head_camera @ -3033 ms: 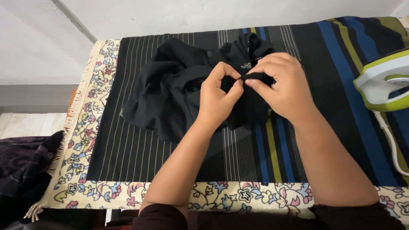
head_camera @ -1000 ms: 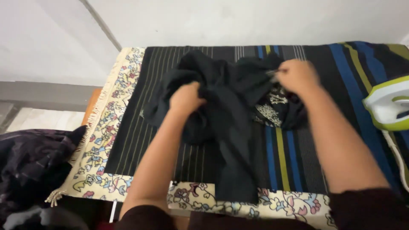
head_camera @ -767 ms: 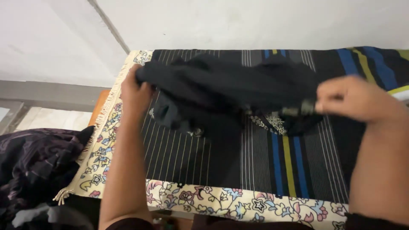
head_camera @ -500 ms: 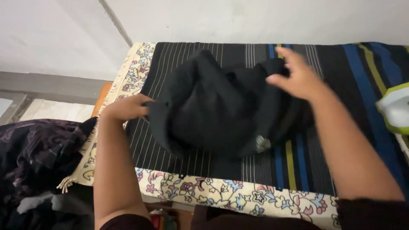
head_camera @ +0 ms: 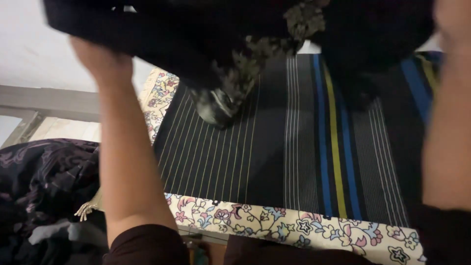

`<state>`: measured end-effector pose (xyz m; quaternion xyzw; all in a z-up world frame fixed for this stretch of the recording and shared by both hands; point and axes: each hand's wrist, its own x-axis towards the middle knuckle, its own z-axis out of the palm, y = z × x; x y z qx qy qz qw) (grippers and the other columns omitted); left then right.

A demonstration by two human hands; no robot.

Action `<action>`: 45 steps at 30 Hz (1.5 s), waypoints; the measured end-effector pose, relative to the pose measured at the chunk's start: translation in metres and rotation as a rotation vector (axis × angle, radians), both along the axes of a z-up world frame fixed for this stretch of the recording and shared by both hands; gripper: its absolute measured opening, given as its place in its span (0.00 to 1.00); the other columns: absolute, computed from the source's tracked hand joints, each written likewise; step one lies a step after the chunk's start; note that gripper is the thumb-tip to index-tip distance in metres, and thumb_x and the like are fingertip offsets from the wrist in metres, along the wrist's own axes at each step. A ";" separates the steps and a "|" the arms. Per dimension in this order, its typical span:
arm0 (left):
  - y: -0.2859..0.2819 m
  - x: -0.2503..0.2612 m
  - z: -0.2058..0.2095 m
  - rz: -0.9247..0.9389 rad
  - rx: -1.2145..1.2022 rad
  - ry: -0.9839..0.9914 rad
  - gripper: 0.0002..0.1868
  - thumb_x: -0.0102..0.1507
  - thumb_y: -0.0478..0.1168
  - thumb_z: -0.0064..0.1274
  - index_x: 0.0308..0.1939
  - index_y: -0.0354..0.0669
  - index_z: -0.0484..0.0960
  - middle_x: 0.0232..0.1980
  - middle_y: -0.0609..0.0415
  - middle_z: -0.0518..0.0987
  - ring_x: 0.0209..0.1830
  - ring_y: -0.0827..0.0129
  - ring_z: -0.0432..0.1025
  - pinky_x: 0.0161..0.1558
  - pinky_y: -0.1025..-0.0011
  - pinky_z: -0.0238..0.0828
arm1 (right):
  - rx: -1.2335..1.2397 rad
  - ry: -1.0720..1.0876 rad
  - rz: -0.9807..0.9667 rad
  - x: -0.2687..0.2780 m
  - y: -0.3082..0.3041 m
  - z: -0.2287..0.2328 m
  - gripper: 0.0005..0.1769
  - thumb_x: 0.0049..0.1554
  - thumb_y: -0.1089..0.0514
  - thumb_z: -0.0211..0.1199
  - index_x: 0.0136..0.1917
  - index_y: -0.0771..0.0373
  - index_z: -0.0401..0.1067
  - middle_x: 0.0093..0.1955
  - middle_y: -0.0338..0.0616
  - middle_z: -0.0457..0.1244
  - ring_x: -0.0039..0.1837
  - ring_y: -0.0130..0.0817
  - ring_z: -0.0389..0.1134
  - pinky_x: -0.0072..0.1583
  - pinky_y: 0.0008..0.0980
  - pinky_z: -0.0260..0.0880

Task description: The recorder irons a shirt on an ironing board, hangs it on a hanger, and then folds and buttons another shirt.

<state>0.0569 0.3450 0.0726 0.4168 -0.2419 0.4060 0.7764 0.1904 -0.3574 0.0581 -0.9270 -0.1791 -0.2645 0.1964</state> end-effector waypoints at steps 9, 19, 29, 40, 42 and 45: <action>0.013 -0.094 -0.045 -0.480 1.222 0.836 0.30 0.47 0.40 0.53 0.53 0.37 0.84 0.55 0.46 0.82 0.59 0.57 0.72 0.60 0.60 0.68 | -0.458 1.023 0.449 -0.176 0.044 -0.025 0.26 0.50 0.41 0.70 0.62 0.43 0.81 0.48 0.32 0.71 0.52 0.25 0.73 0.55 0.32 0.73; -0.223 -0.043 -0.128 0.099 1.331 0.605 0.24 0.56 0.46 0.65 0.54 0.42 0.82 0.47 0.46 0.82 0.44 0.57 0.77 0.47 0.62 0.75 | -0.409 0.331 0.394 -0.162 0.121 -0.097 0.39 0.45 0.39 0.74 0.66 0.55 0.73 0.62 0.50 0.64 0.64 0.54 0.65 0.62 0.49 0.64; -0.238 -0.004 -0.061 0.349 1.090 0.567 0.14 0.60 0.42 0.64 0.46 0.41 0.82 0.41 0.43 0.83 0.42 0.53 0.79 0.46 0.60 0.76 | -0.490 0.358 0.279 -0.121 0.055 -0.080 0.25 0.49 0.44 0.73 0.54 0.62 0.78 0.48 0.50 0.71 0.50 0.48 0.71 0.51 0.43 0.71; -0.276 -0.104 -0.093 -0.217 1.268 0.335 0.28 0.57 0.47 0.69 0.55 0.36 0.78 0.59 0.45 0.79 0.55 0.56 0.75 0.56 0.64 0.72 | 0.430 0.807 1.170 -0.177 0.166 -0.038 0.05 0.59 0.65 0.66 0.51 0.65 0.77 0.42 0.45 0.72 0.45 0.33 0.75 0.50 0.30 0.76; -0.262 -0.116 -0.095 -0.263 1.341 0.296 0.23 0.57 0.46 0.70 0.49 0.35 0.80 0.58 0.45 0.80 0.58 0.57 0.76 0.58 0.64 0.72 | 0.477 0.734 1.280 -0.148 0.182 -0.035 0.04 0.62 0.66 0.66 0.51 0.62 0.79 0.42 0.47 0.73 0.46 0.33 0.77 0.52 0.29 0.77; -0.250 -0.138 -0.079 -0.432 1.297 0.288 0.11 0.61 0.41 0.66 0.39 0.37 0.82 0.59 0.46 0.81 0.59 0.61 0.76 0.59 0.66 0.73 | 0.296 0.394 0.892 -0.100 0.226 -0.049 0.25 0.54 0.69 0.53 0.63 0.55 0.73 0.72 0.48 0.65 0.62 0.36 0.70 0.57 0.32 0.70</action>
